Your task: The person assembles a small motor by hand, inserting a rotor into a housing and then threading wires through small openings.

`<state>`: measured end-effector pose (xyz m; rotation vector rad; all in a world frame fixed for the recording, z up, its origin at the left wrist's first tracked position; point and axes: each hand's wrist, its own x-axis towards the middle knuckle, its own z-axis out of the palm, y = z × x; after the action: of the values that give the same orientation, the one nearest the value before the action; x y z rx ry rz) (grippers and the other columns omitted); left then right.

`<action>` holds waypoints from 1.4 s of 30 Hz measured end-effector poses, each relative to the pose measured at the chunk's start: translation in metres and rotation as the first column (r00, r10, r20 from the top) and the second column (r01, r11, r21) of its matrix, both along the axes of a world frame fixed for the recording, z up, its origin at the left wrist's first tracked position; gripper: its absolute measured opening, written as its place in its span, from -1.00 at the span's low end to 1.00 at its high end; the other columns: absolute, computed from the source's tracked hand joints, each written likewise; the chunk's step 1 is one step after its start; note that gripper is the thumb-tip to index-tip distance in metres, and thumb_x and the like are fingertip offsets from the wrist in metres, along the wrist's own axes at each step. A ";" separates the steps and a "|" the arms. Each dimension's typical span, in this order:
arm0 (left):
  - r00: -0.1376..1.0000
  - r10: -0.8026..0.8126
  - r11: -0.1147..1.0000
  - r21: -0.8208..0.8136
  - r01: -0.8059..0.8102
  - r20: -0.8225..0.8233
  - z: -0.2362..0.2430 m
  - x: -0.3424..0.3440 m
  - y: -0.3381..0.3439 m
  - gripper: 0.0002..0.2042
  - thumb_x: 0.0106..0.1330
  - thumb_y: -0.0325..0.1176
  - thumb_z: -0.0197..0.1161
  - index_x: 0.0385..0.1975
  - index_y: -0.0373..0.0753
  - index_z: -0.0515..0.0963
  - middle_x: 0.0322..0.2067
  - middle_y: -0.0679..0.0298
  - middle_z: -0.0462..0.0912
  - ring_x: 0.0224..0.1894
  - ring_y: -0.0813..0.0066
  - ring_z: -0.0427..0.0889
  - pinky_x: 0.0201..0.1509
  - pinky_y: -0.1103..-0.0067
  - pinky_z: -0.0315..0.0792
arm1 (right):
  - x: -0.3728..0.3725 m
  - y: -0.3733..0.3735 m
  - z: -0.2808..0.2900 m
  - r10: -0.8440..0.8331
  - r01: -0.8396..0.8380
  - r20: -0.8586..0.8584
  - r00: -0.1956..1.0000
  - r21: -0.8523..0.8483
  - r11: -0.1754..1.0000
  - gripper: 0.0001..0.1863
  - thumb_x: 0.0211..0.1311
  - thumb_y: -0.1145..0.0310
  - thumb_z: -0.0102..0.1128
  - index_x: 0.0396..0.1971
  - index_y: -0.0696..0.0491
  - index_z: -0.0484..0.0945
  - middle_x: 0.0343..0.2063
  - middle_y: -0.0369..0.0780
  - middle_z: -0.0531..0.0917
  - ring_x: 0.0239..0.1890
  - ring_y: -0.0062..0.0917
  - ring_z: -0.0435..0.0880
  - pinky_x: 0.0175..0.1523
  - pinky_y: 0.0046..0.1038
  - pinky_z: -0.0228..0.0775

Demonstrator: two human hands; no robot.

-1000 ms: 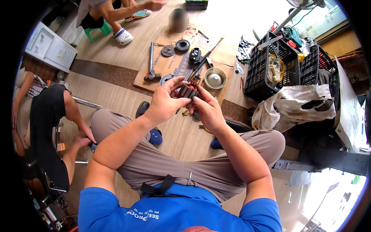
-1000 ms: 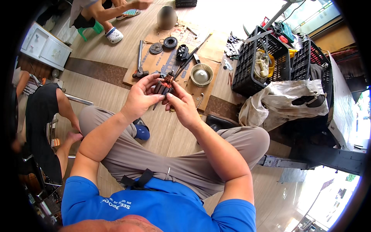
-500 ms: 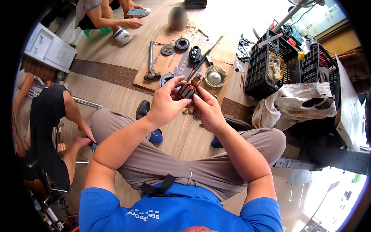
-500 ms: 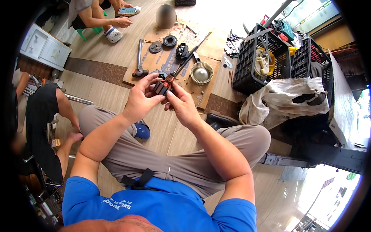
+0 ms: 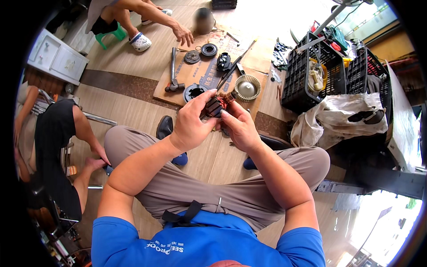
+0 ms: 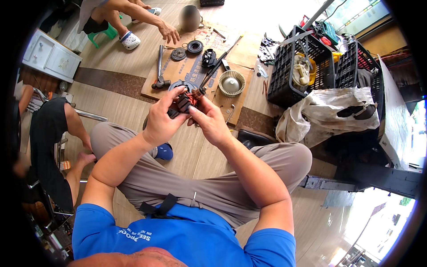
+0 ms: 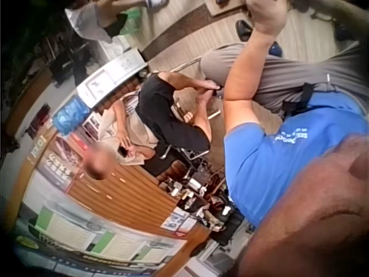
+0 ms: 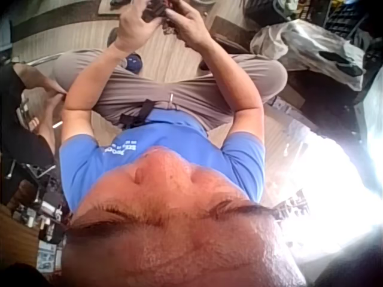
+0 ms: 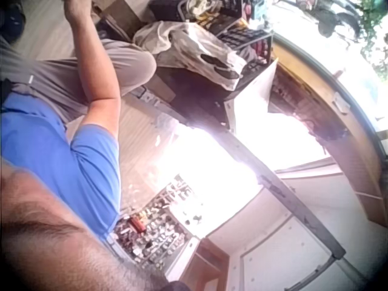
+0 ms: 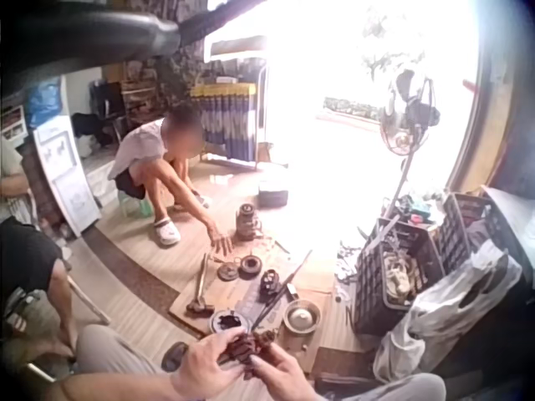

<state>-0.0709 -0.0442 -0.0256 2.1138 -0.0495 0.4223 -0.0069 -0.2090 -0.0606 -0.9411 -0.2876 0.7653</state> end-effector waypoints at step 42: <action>0.858 -0.262 0.767 -0.635 -0.092 -0.442 -0.004 0.011 0.014 -0.56 0.19 -0.58 0.35 0.07 -0.28 0.42 -0.18 0.27 0.63 -0.12 0.60 0.60 0.00 0.60 0.51 | 0.010 -0.013 -0.007 0.073 -0.078 -0.035 0.997 -0.178 0.981 -0.59 0.50 0.26 0.07 0.19 0.19 0.45 -0.39 -0.33 0.62 -0.44 -0.74 0.57 -0.37 -0.68 0.38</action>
<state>-0.0600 -0.0306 -0.0297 1.4610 0.2716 -0.1898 0.0029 -0.2224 -0.0680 -1.0927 -0.2334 0.8840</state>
